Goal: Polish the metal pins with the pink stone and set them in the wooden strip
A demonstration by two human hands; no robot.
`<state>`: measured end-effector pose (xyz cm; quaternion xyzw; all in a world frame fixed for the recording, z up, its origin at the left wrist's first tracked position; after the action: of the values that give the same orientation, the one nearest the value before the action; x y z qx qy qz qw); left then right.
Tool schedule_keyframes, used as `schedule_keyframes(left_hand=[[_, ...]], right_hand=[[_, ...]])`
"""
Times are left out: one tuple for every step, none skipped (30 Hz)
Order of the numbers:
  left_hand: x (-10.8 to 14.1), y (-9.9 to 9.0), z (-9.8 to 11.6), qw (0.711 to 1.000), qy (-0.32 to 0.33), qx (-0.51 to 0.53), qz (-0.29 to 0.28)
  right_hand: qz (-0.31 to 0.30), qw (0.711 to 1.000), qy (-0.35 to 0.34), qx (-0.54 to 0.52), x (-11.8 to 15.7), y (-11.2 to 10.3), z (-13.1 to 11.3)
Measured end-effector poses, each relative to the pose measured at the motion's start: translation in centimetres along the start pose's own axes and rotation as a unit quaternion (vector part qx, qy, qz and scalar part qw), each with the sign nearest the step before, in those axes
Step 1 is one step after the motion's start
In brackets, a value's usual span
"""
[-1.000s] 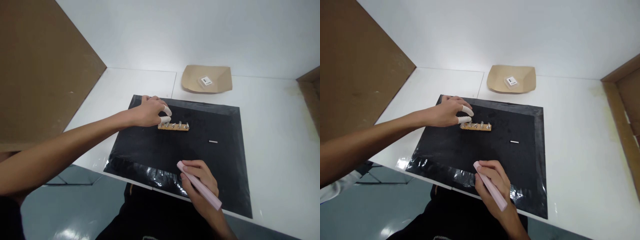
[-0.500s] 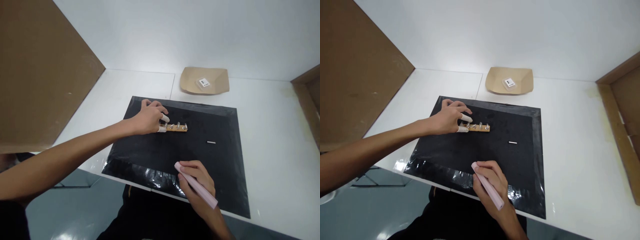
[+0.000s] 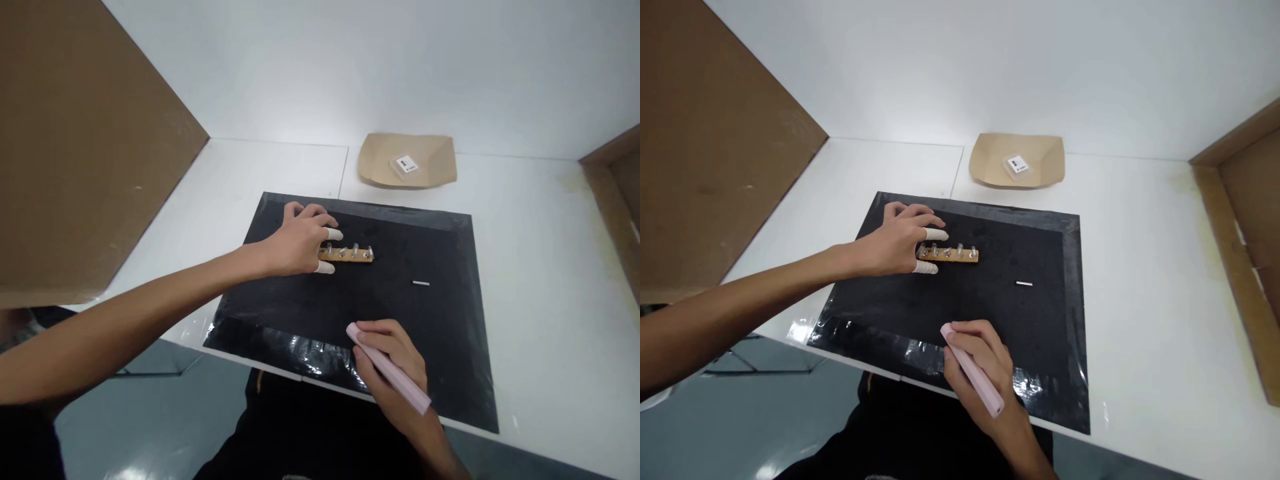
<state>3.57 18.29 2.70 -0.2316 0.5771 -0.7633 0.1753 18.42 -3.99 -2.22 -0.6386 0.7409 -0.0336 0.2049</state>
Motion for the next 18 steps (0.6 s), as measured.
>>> schedule_keyframes(left_hand=[[-0.1, 0.0, 0.2, 1.000, 0.003, 0.000, -0.001], [-0.3, 0.1, 0.4, 1.000, 0.006, 0.000, 0.002], [-0.5, 0.1, 0.6, 1.000, 0.005, 0.000, 0.009], [-0.7, 0.1, 0.8, 1.000, 0.003, 0.000, 0.018], [-0.9, 0.2, 0.9, 1.000, -0.002, 0.003, 0.027], [-1.0, 0.2, 1.0, 0.999, -0.008, 0.007, 0.035], [-1.2, 0.3, 1.1, 0.999, -0.015, 0.013, 0.042], [-1.3, 0.3, 1.2, 0.999, -0.020, 0.018, 0.047], [-1.4, 0.4, 1.3, 0.998, -0.023, 0.023, 0.055], [-1.5, 0.5, 1.3, 0.997, -0.024, 0.026, 0.062], [-1.5, 0.5, 1.4, 0.997, -0.026, 0.030, 0.070], [-1.6, 0.6, 1.4, 0.996, -0.029, 0.034, 0.077], [-1.6, 0.8, 1.5, 0.995, -0.031, 0.037, 0.082], [-1.6, 1.0, 1.5, 0.995, -0.034, 0.041, 0.087], [-1.6, 1.2, 1.6, 0.994, -0.037, 0.043, 0.091], [-1.5, 1.3, 1.6, 0.994, -0.038, 0.043, 0.095], [-1.5, 1.5, 1.7, 0.993, -0.038, 0.039, 0.101], [-1.5, 1.6, 1.8, 0.993, -0.035, 0.032, 0.107]], right_hand=[[0.001, 1.000, 0.001, -0.001, 0.0, 0.0, 0.0], [0.002, 1.000, 0.002, -0.005, 0.0, 0.0, 0.0], [0.002, 1.000, 0.003, -0.007, 0.0, 0.0, 0.0], [0.001, 1.000, 0.004, -0.009, -0.1, 0.1, 0.0], [-0.001, 1.000, 0.004, -0.009, -0.1, 0.1, 0.0], [-0.001, 1.000, 0.004, -0.008, -0.1, 0.1, 0.0], [-0.002, 1.000, 0.005, -0.006, -0.1, 0.1, 0.0], [-0.003, 1.000, 0.006, -0.005, 0.0, 0.1, 0.1], [-0.004, 1.000, 0.007, -0.003, 0.0, 0.2, 0.2], [-0.004, 1.000, 0.008, -0.002, 0.1, 0.2, 0.2], [-0.007, 1.000, 0.009, 0.000, 0.2, 0.2, 0.3], [-0.009, 1.000, 0.010, 0.003, 0.3, 0.2, 0.4], [-0.010, 1.000, 0.010, 0.006, 0.4, 0.2, 0.5], [-0.010, 1.000, 0.011, 0.008, 0.4, 0.2, 0.5], [-0.010, 1.000, 0.013, 0.010, 0.5, 0.2, 0.6], [-0.009, 1.000, 0.013, 0.011, 0.5, 0.2, 0.6], [-0.009, 1.000, 0.013, 0.011, 0.5, 0.2, 0.6], [-0.009, 1.000, 0.014, 0.011, 0.5, 0.2, 0.5]])
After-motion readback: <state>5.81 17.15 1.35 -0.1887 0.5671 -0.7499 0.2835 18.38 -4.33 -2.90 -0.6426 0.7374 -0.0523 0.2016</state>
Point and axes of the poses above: each hand's wrist, its own x-axis away from the middle knuckle, its own y-axis out of the palm, z = x × y, the point moved 4 cm from there along -x, towards the middle knuckle, and after that the axes turned 5 degrees about y, right-handed, at the moved point
